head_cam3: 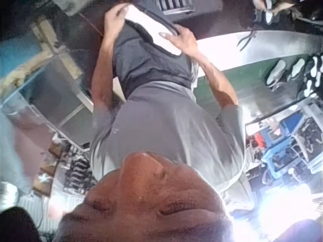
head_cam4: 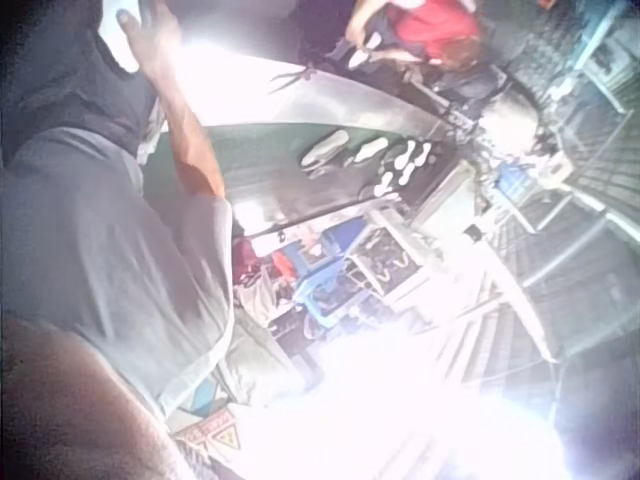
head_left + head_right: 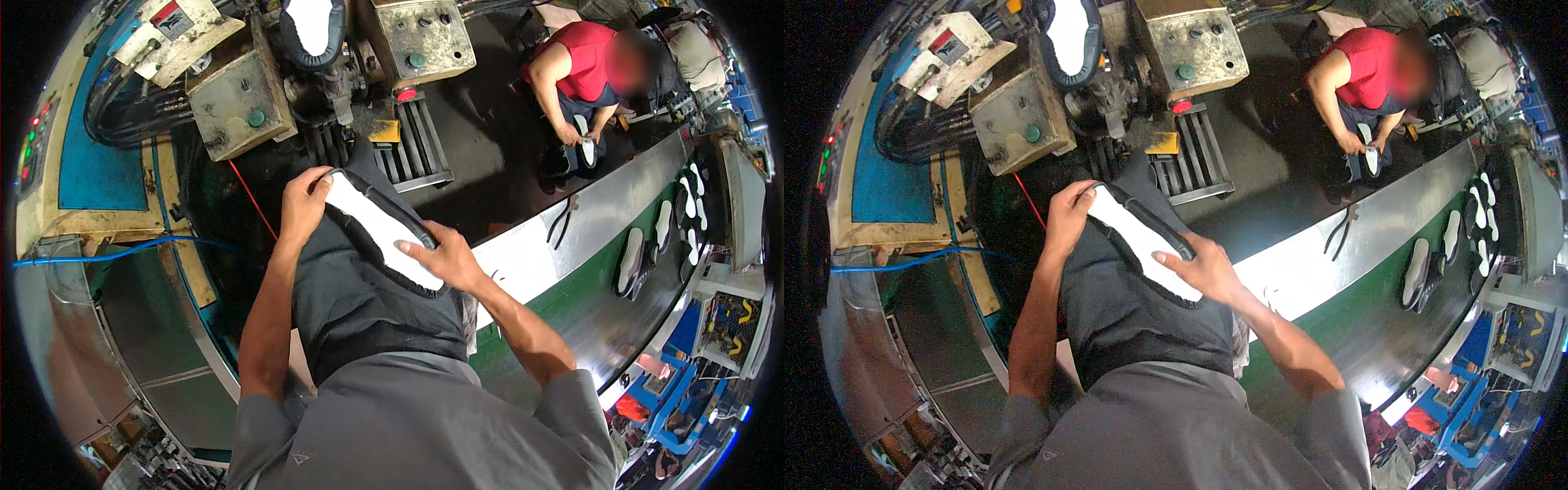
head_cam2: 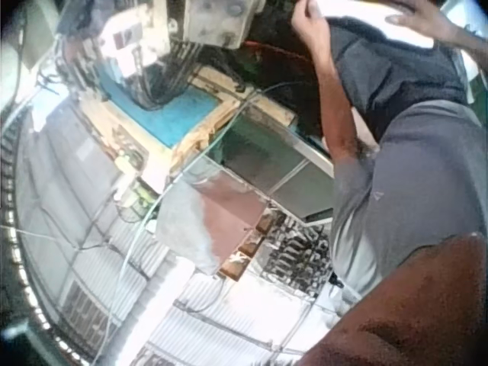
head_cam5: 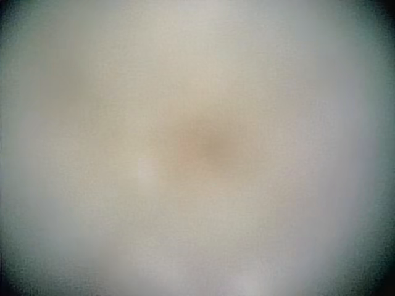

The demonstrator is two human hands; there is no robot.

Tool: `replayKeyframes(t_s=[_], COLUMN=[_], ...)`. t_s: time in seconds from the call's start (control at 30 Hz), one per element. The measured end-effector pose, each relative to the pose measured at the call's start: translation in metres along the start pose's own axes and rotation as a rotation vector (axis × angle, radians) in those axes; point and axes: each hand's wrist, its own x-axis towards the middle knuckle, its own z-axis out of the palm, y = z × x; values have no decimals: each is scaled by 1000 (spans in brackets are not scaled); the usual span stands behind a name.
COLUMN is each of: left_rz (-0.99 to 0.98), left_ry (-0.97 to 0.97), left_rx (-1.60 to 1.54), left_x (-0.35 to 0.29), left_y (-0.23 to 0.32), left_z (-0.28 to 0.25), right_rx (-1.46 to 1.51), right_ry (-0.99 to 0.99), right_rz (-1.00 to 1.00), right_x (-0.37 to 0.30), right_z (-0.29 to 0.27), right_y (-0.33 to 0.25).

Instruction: Assembling shoe soles and uppers using factory machinery and manual tools.

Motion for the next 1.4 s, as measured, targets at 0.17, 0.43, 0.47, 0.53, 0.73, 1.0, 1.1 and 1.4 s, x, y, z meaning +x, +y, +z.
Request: replayKeyframes(t_s=[0.17, 0.43, 0.47, 0.53, 0.73, 1.0, 1.1, 1.4], left_rz=[139, 206, 179, 101, -49, 116, 124, 66], left_ry=[141, 161, 133, 36, 148, -137, -170, 188], left_rx=[191, 176, 182, -63, -625, -866, -944, -881], left_x=[13, 13, 18, 36, 169, 234, 207, -5], left_y=[8, 8, 10, 6, 102, 157, 150, 88], left_z=[21, 34, 34, 18, -53, -66, -91, -130], right_rx=[-898, -780, -786, -632, -366, -623, -668, -694], right_ry=[88, 54, 59, 96, 376, 545, 565, 590], right_rz=[-519, -539, -542, -564, -392, -521, -664, -757], right_x=[-38, -23, -23, -22, -37, 1, 41, 194], right_z=[27, 16, 12, 9, -15, -69, -79, -52], right_y=[-24, -6, -5, -7, -16, -114, -177, -268])
